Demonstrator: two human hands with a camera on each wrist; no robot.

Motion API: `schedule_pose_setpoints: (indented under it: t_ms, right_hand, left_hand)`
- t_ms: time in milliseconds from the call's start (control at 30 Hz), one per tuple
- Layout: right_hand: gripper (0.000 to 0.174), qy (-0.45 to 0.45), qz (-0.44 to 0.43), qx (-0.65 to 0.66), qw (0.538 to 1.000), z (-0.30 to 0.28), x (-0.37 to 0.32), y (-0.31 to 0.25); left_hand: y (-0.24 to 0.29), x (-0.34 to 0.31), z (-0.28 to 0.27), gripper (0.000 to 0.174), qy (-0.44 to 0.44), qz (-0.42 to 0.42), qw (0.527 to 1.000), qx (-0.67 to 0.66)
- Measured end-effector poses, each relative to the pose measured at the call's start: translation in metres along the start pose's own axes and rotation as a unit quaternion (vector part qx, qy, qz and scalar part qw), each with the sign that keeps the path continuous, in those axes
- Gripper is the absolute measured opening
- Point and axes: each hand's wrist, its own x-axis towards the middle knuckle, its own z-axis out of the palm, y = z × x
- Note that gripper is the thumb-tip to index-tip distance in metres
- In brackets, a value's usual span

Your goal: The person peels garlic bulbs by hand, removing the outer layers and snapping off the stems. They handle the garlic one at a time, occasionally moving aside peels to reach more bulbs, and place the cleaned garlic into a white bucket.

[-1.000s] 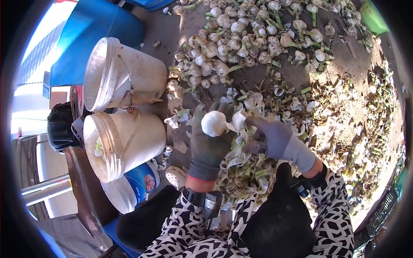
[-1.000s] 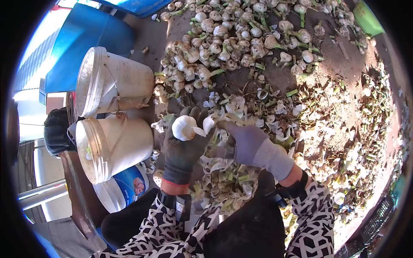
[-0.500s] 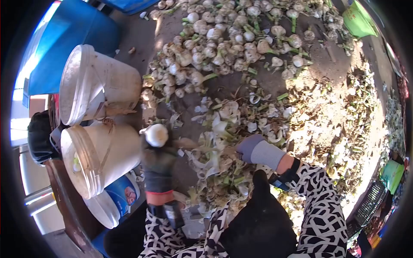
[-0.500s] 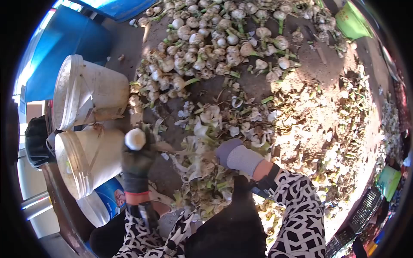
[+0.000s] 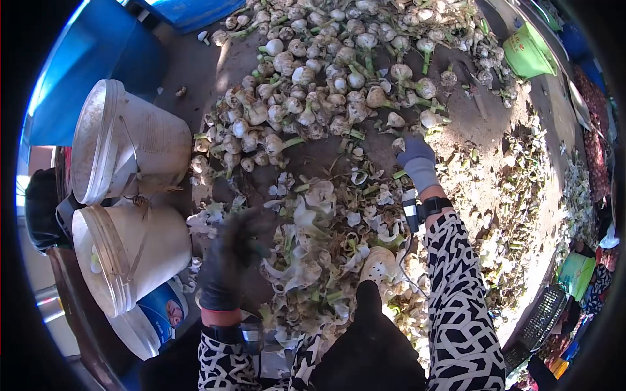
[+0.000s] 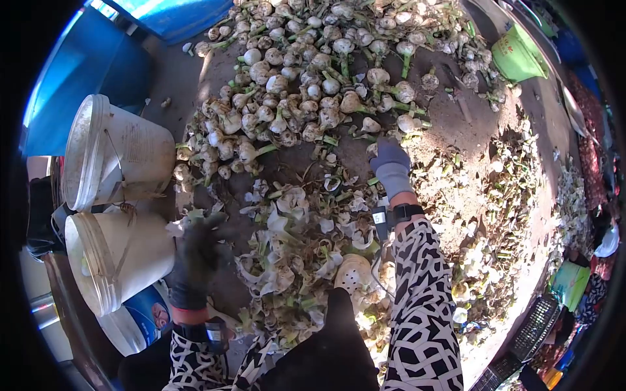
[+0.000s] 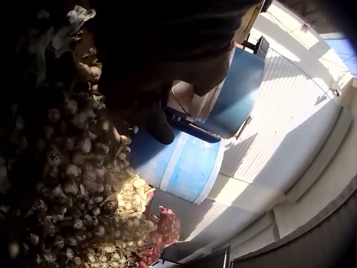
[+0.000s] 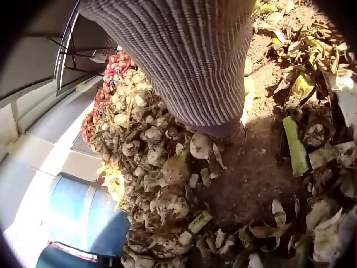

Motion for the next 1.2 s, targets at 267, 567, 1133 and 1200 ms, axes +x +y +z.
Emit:
schedule_pose_setpoints:
  t_ms: [267,567,1133,1200]
  right_hand:
    - [0.05,0.151,-0.327,0.417,0.834,-0.043,-0.185,-0.093]
    - [0.02,-0.079,-0.298,0.505,0.806,-0.066,-0.196,-0.099]
    - [0.015,-0.37,-0.284,0.64,0.61,-0.074,-0.216,-0.103]
    - [0.02,-0.477,-0.121,0.699,0.519,-0.066,-0.21,-0.108]
  left_hand:
    - [-0.072,0.03,0.098,0.077,-0.08,0.133,0.98,0.123]
    - [-0.051,-0.01,0.093,0.073,0.008,0.339,0.851,0.401]
    - [-0.034,-0.005,0.045,0.061,-0.114,0.261,0.843,0.456]
    - [-0.044,0.0,0.04,0.049,-0.039,0.345,0.794,0.498]
